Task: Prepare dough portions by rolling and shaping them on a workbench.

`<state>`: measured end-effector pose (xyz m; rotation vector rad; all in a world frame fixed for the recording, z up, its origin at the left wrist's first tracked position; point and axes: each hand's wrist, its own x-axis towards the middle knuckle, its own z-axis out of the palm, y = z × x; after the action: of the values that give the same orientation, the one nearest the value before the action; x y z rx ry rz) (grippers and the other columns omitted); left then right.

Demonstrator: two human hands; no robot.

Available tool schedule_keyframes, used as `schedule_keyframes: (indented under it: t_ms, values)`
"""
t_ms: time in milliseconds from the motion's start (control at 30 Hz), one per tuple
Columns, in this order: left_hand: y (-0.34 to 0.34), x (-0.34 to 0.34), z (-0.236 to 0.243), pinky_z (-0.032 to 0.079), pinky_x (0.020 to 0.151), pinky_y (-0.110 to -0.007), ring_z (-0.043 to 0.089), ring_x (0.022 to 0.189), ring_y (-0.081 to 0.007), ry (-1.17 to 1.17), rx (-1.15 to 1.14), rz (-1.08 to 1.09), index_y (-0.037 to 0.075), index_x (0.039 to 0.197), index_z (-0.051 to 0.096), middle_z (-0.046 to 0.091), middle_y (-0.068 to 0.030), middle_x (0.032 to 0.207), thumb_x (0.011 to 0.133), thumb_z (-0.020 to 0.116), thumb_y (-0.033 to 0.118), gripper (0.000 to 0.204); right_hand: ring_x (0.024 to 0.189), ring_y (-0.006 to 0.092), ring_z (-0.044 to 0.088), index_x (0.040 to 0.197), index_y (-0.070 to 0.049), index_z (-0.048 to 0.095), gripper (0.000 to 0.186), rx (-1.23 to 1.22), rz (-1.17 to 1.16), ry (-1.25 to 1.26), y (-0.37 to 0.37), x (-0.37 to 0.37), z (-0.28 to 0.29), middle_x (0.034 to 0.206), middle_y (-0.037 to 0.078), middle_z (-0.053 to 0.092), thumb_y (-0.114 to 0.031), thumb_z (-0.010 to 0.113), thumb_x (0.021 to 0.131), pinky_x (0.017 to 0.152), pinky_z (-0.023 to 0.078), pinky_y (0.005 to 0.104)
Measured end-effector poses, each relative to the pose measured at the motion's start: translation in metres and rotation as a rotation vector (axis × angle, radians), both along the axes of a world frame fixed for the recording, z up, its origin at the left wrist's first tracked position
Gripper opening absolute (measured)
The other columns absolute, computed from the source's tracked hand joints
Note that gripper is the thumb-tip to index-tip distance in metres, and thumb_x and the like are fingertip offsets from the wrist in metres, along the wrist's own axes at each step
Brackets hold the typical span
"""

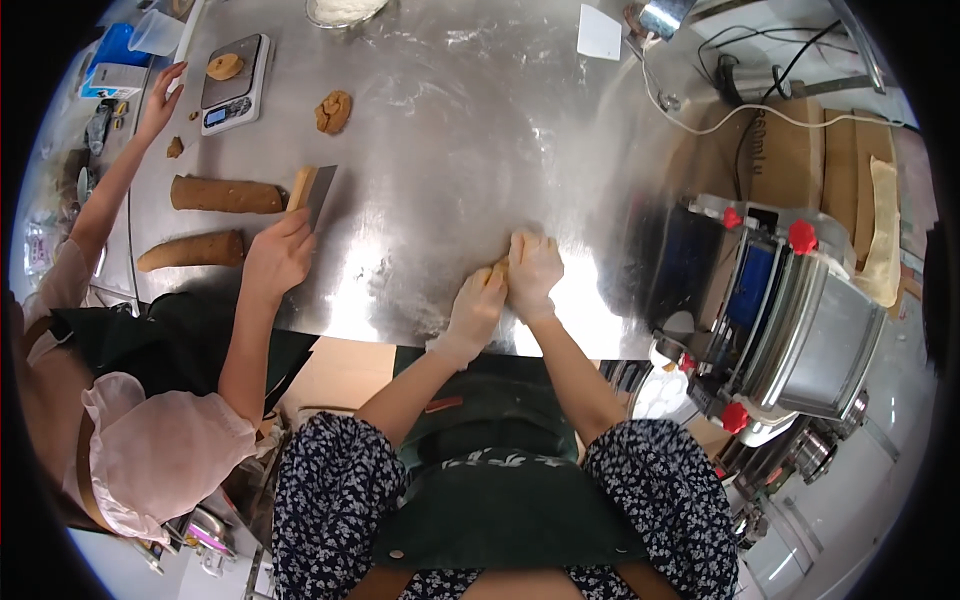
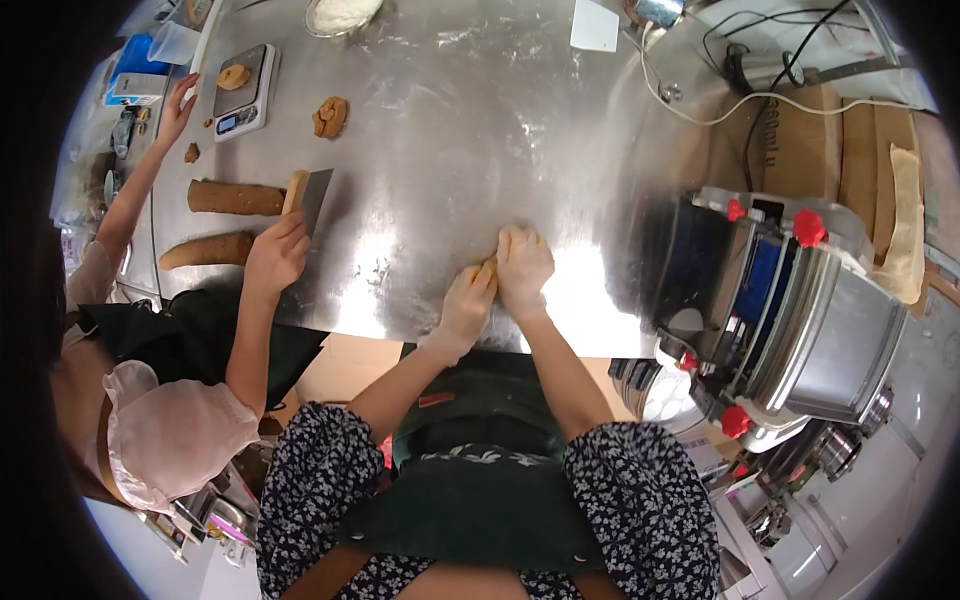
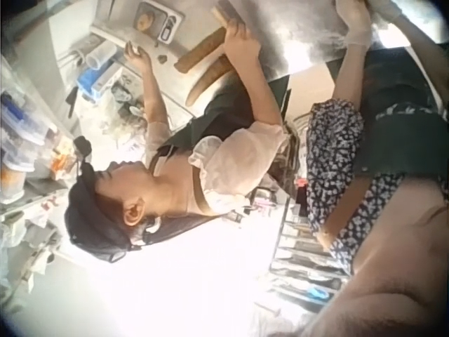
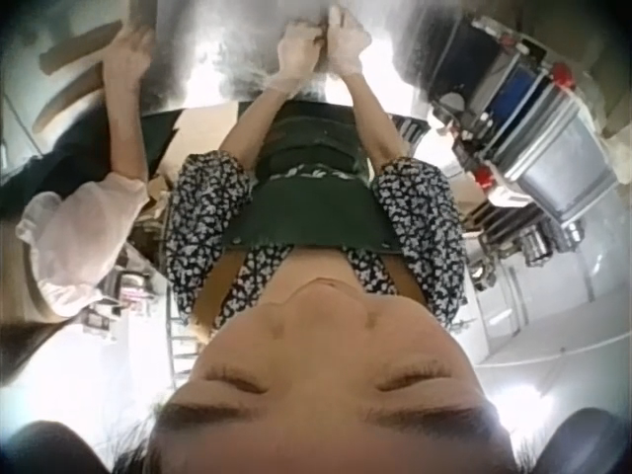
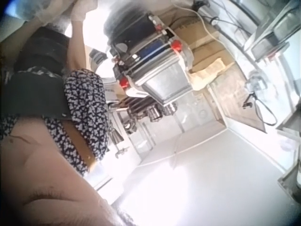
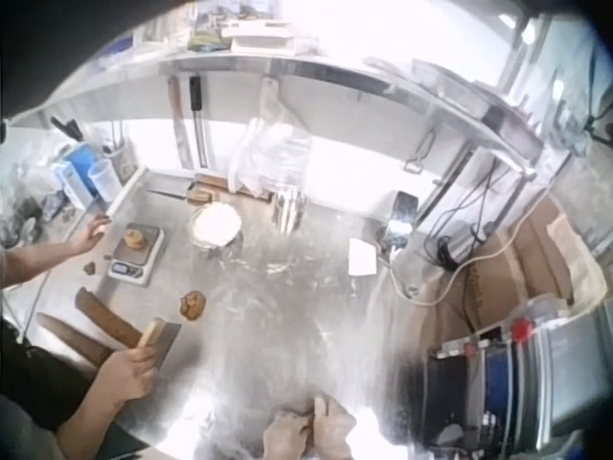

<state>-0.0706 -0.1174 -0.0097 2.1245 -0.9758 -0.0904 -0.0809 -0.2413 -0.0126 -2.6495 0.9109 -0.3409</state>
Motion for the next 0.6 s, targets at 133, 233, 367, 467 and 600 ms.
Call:
schedule_keyframes:
  t_ms: [133,233,367,467,600]
  values:
    - [-0.007,0.023,-0.005,0.052,0.077,-0.042,0.059,0.096,-0.0329,0.180,0.082,-0.024,0.002,0.095,0.067,0.060,-0.0113,0.098,0.075,0.065,0.001,0.020,0.083,0.0334,0.063,0.089,-0.009,0.066,0.018,0.092,-0.002,-0.042,-0.009,0.003,-0.001,0.092,0.013,0.067,-0.025,0.059,0.095,0.071,0.052,0.0431]
    - [-0.029,0.040,0.016,0.052,0.082,-0.043,0.058,0.098,-0.0343,0.311,0.060,0.095,0.007,0.098,0.067,0.061,-0.0111,0.101,0.079,0.068,0.004,0.019,0.085,0.0351,0.065,0.097,-0.008,0.069,0.026,0.292,-0.184,-0.158,-0.015,-0.007,0.003,0.094,0.015,0.069,-0.030,0.055,0.099,0.075,0.052,0.0444]
    - [-0.035,0.042,0.017,0.051,0.086,-0.042,0.058,0.099,-0.0342,0.273,0.300,-0.169,0.006,0.096,0.068,0.061,-0.0108,0.100,0.079,0.068,0.005,0.017,0.082,0.0356,0.066,0.099,-0.007,0.070,0.034,0.608,-0.486,-0.060,-0.021,-0.005,0.017,0.088,0.016,0.070,-0.035,0.051,0.102,0.075,0.052,0.0454]
    - [-0.014,0.029,0.016,0.052,0.088,-0.041,0.059,0.098,-0.0332,0.100,0.085,-0.398,0.000,0.093,0.067,0.060,-0.0138,0.098,0.077,0.062,0.004,0.017,0.078,0.0327,0.066,0.096,-0.008,0.070,0.022,0.196,-0.267,-0.113,-0.008,-0.014,0.006,0.087,0.013,0.069,-0.027,0.057,0.098,0.069,0.053,0.0423]
    - [-0.001,0.025,0.012,0.052,0.087,-0.042,0.059,0.099,-0.0324,-0.240,-0.071,-0.320,-0.003,0.096,0.066,0.062,-0.0162,0.102,0.078,0.060,0.004,0.021,0.082,0.0317,0.066,0.092,-0.008,0.068,0.012,0.028,-0.206,-0.172,0.008,-0.016,-0.006,0.094,0.013,0.069,-0.019,0.064,0.093,0.069,0.054,0.0414]
